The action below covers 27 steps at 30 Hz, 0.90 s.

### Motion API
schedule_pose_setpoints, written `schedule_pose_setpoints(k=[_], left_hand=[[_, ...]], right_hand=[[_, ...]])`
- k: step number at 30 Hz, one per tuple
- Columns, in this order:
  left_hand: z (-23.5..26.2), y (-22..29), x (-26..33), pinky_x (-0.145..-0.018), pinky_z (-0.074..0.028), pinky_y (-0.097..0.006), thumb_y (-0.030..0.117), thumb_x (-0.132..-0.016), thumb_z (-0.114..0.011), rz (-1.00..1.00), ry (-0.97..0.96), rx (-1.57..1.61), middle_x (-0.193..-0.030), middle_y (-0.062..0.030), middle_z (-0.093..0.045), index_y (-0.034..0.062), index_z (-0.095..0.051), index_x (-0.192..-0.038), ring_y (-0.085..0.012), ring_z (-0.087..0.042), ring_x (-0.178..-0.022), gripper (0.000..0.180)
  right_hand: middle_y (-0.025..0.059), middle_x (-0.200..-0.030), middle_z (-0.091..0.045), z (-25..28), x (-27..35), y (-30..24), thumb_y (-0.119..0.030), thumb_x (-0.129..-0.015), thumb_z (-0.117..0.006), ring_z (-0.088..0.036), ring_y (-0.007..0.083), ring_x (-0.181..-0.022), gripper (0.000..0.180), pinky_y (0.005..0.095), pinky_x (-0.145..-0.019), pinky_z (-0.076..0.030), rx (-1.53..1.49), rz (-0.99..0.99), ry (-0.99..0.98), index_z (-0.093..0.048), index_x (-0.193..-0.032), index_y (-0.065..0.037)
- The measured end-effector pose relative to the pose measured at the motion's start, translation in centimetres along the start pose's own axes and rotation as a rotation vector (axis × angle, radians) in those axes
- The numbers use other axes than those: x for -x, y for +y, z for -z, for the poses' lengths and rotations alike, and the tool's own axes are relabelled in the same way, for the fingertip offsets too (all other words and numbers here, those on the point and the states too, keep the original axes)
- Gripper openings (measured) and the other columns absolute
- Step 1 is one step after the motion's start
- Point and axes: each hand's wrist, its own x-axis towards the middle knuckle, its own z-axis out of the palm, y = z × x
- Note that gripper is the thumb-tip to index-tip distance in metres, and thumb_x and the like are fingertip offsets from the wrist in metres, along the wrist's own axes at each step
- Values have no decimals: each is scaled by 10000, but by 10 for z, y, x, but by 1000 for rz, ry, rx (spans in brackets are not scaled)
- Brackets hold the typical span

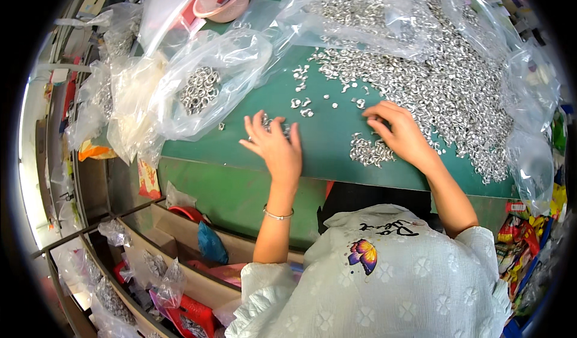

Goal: The person sorts small silver metal eyelets on a green table by hand, picking them from a large pile and moving them into smaller groups.

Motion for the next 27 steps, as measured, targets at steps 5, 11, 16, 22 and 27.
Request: schedule_pose_setpoints(k=[5, 11, 16, 22, 27], left_hand=[[2, -12, -4, -1016, -224, -692, 100, -856, -661, 5, 97, -1, -1338, -177, -412, 52, -572, -1038, -408, -340, -1314, 208], [9, 53, 25, -1043, -317, -544, 31, -837, -656, -262, -125, 471, -1275, -198, -480, -8, -550, -1110, -395, -439, -1234, 295], [-4, 90, 36, -1082, -299, -533, 80, -904, -587, -325, -382, 672, -1343, -187, -485, -30, -499, -1273, -386, -433, -1274, 395], [-17, 97, 35, -1119, -254, -522, 93, -902, -584, -523, -484, 607, -1335, -149, -503, 14, -535, -1257, -362, -419, -1299, 366], [-5, 106, 40, -1102, -225, -586, 187, -849, -681, -521, -392, 481, -1309, -117, -517, 43, -572, -1224, -350, -428, -1282, 417]], right_hand=[[125, -849, -621, 32, 36, 10, -20, -851, -625, -607, 250, -757, 123, 350, -693, -488, 7, -61, 65, -642, -969, 10], [91, -988, -617, 19, 42, 21, -43, -813, -659, -560, 285, -970, 190, 384, -847, -441, 296, 95, 148, -637, -999, -10], [58, -1126, -573, 29, 68, 24, -88, -767, -709, -507, 259, -1096, 244, 385, -896, -384, 447, 102, 152, -652, -1004, -70], [67, -1138, -560, 40, 86, 44, -123, -767, -716, -492, 280, -1125, 180, 420, -920, -355, 538, 125, 269, -637, -924, -82], [64, -1151, -559, 33, 98, 41, -137, -762, -725, -489, 277, -1151, 242, 427, -937, -348, 461, 67, 315, -630, -978, -84]])
